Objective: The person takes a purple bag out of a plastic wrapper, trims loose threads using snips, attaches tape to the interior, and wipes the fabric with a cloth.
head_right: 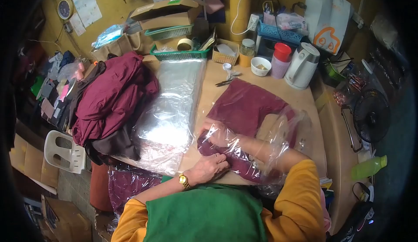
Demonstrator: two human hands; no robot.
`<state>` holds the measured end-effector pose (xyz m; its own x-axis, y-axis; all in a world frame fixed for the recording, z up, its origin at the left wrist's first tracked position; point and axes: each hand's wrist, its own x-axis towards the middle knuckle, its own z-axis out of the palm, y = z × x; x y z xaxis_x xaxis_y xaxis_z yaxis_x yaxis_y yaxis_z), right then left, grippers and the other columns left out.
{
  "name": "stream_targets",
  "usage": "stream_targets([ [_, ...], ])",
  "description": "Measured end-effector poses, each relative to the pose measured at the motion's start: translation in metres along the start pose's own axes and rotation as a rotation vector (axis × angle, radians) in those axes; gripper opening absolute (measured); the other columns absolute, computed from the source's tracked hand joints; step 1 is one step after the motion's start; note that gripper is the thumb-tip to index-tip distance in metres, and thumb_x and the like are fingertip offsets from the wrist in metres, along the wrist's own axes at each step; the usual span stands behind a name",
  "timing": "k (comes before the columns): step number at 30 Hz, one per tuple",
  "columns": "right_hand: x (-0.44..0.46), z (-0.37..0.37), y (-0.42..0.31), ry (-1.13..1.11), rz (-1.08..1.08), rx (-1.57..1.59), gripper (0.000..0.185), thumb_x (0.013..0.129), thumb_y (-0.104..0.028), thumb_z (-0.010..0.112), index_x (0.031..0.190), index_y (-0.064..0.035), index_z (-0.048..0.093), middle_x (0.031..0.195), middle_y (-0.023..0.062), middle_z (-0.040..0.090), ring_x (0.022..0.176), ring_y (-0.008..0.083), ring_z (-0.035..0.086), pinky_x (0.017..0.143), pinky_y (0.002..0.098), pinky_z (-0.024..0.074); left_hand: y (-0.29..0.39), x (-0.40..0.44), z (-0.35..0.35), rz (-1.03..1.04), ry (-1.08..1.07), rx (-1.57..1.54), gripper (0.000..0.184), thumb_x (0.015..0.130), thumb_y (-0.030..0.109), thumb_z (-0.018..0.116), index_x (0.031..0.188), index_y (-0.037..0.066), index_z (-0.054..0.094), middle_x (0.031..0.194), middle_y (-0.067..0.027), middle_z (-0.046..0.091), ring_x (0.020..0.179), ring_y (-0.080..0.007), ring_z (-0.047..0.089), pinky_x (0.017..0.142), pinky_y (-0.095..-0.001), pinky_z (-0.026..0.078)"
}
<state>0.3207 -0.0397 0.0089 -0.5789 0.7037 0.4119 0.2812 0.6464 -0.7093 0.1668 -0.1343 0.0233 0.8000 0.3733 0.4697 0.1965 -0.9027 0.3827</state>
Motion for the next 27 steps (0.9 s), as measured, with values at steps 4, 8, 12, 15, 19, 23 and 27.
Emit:
stream_targets([
  [4, 0.016, 0.012, -0.010, 0.239, -0.080, -0.065, 0.016, 0.073, 0.010, 0.063, 0.084, -0.0016, 0.062, 0.091, 0.0122, 0.055, 0.086, 0.0254, 0.059, 0.074, 0.0333, 0.0485, 0.017, 0.007, -0.007, 0.063, -0.025, -0.173, 0.010, 0.078, 0.006, 0.061, 0.087, 0.006, 0.056, 0.083, -0.0085, 0.045, 0.076, -0.0252, 0.056, 0.063, -0.0371, 0.049],
  [8, 0.028, 0.037, -0.023, 0.213, -0.050, 0.022, 0.019, 0.075, 0.002, 0.068, 0.091, -0.0010, 0.059, 0.095, 0.0127, 0.054, 0.090, 0.0272, 0.059, 0.079, 0.0360, 0.0489, 0.037, 0.017, -0.006, 0.085, -0.186, -0.273, 0.012, 0.078, 0.005, 0.062, 0.089, 0.005, 0.057, 0.085, -0.0103, 0.050, 0.076, -0.0260, 0.057, 0.065, -0.0381, 0.049],
  [12, 0.004, 0.059, -0.035, -0.128, -0.241, 0.225, 0.051, 0.083, -0.016, 0.067, 0.129, -0.0042, 0.050, 0.133, 0.0185, 0.046, 0.119, 0.0292, 0.051, 0.100, 0.0378, 0.0433, 0.037, 0.018, -0.061, 0.020, -0.042, -0.054, 0.026, 0.085, 0.016, 0.065, 0.106, 0.002, 0.059, 0.102, -0.0155, 0.058, 0.083, -0.0337, 0.059, 0.074, -0.0448, 0.049],
  [15, -0.009, 0.048, -0.006, -0.160, -0.532, -0.399, 0.059, 0.082, -0.032, 0.068, 0.128, -0.0008, 0.050, 0.138, 0.0202, 0.043, 0.142, 0.0306, 0.028, 0.119, 0.0518, 0.0144, -0.001, 0.004, -0.111, -0.382, 0.379, 0.253, 0.048, 0.085, 0.031, 0.069, 0.119, 0.001, 0.054, 0.097, -0.0175, 0.061, 0.088, -0.0430, 0.059, 0.078, -0.0485, 0.048],
  [19, 0.023, 0.004, -0.002, -0.048, 0.071, -0.773, 0.067, 0.088, -0.046, 0.060, 0.134, 0.0009, 0.046, 0.150, 0.0233, 0.030, 0.144, 0.0408, 0.020, 0.117, 0.0605, 0.0069, -0.048, -0.042, -0.096, -0.921, 0.121, 0.241, 0.056, 0.089, 0.038, 0.066, 0.122, -0.004, 0.048, 0.092, -0.0237, 0.065, 0.090, -0.0446, 0.062, 0.079, -0.0479, 0.049],
  [23, 0.040, -0.005, 0.041, -0.119, 0.397, -0.759, 0.076, 0.094, -0.059, 0.045, 0.148, -0.0076, 0.032, 0.157, 0.0233, 0.017, 0.146, 0.0406, 0.011, 0.116, 0.0601, 0.0076, -0.060, -0.062, -0.066, -0.903, 0.041, -0.103, 0.052, 0.089, 0.042, 0.066, 0.106, -0.007, 0.056, 0.086, -0.0275, 0.067, 0.085, -0.0414, 0.065, 0.075, -0.0450, 0.050],
  [27, 0.046, -0.013, 0.036, -0.137, 0.445, -0.707, 0.083, 0.090, -0.067, 0.044, 0.151, -0.0129, 0.029, 0.159, 0.0208, 0.015, 0.147, 0.0388, 0.010, 0.117, 0.0557, 0.0102, -0.057, -0.063, -0.075, -1.033, -0.244, -0.192, 0.043, 0.087, 0.035, 0.069, 0.097, -0.006, 0.060, 0.077, -0.0222, 0.064, 0.073, -0.0317, 0.062, 0.070, -0.0407, 0.048],
])
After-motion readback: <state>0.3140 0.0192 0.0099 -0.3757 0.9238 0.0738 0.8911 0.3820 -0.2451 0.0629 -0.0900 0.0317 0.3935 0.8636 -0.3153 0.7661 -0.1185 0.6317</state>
